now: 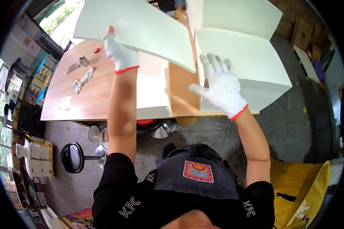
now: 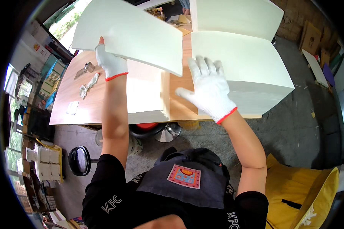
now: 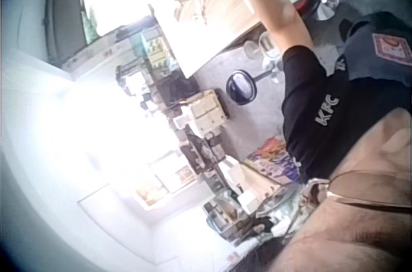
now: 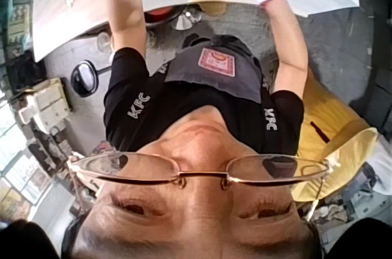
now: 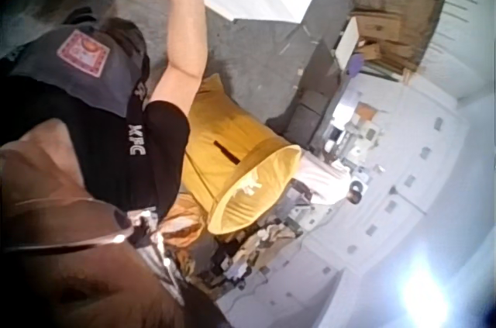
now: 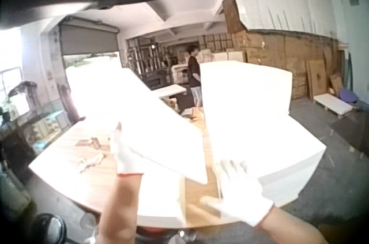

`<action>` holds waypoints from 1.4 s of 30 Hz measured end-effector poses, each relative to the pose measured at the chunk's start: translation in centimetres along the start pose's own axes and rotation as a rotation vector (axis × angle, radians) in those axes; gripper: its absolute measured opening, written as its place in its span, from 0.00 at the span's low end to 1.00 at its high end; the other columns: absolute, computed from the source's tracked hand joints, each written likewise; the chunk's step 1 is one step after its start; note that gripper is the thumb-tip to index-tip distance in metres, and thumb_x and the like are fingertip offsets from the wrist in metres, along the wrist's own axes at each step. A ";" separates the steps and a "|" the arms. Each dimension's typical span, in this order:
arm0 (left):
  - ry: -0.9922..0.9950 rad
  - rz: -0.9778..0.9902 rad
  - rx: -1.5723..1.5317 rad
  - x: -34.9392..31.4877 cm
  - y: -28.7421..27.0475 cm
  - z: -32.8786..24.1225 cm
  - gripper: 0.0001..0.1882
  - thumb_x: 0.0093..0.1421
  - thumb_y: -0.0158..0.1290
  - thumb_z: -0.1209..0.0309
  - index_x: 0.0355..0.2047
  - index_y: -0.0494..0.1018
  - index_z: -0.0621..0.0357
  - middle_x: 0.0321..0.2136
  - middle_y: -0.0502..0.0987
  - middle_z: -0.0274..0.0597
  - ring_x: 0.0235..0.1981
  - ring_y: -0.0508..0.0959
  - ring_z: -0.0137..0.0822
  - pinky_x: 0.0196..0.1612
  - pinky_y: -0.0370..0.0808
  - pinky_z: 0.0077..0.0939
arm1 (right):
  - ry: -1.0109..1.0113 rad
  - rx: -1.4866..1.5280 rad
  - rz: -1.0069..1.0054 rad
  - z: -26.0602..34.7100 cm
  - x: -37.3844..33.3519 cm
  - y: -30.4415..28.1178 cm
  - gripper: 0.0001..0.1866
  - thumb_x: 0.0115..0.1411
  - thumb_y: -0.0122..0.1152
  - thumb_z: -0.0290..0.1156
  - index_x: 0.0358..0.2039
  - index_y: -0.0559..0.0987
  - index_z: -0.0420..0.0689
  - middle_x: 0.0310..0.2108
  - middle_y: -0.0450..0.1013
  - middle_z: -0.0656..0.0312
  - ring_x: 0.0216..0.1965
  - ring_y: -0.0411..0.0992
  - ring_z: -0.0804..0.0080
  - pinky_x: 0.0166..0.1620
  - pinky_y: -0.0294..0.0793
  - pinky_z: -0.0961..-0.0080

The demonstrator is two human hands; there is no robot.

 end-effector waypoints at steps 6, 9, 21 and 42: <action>0.080 -0.159 -0.020 -6.2 3.3 -2.0 0.21 0.70 0.46 0.66 0.60 0.65 0.61 0.54 0.73 0.44 0.53 0.75 0.42 0.53 0.74 0.39 | -0.181 0.107 -0.108 7.0 5.9 -4.6 0.36 0.64 0.61 0.36 0.71 0.61 0.55 0.59 0.68 0.45 0.59 0.69 0.46 0.62 0.70 0.59; 0.295 0.187 0.468 -5.4 2.0 -3.8 0.20 0.69 0.47 0.72 0.60 0.65 0.59 0.53 0.73 0.44 0.52 0.76 0.40 0.52 0.76 0.36 | -0.320 0.467 -0.361 7.1 7.7 -4.0 0.34 0.61 0.55 0.21 0.69 0.66 0.51 0.61 0.71 0.53 0.54 0.76 0.57 0.53 0.77 0.71; -0.205 0.269 1.285 -0.5 -17.9 -14.6 0.32 0.64 0.61 0.65 0.64 0.65 0.66 0.49 0.80 0.48 0.45 0.80 0.33 0.47 0.77 0.27 | 0.483 1.833 -0.100 10.1 9.6 8.4 0.28 0.64 0.57 0.21 0.65 0.67 0.34 0.54 0.74 0.55 0.54 0.73 0.71 0.59 0.72 0.75; -0.165 0.601 1.982 -8.1 -24.8 -12.5 0.20 0.50 0.70 0.66 0.42 0.77 0.52 0.37 0.78 0.38 0.38 0.79 0.41 0.42 0.75 0.34 | -0.149 0.243 0.559 10.8 0.9 10.9 0.37 0.59 0.61 0.61 0.67 0.70 0.65 0.28 0.71 0.61 0.31 0.74 0.65 0.37 0.73 0.65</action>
Point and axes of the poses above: each hand's wrist, its own x-axis towards the middle knuckle, its own y-axis out of the palm, z = x × y, the point moved 4 cm from there along x, towards the middle knuckle
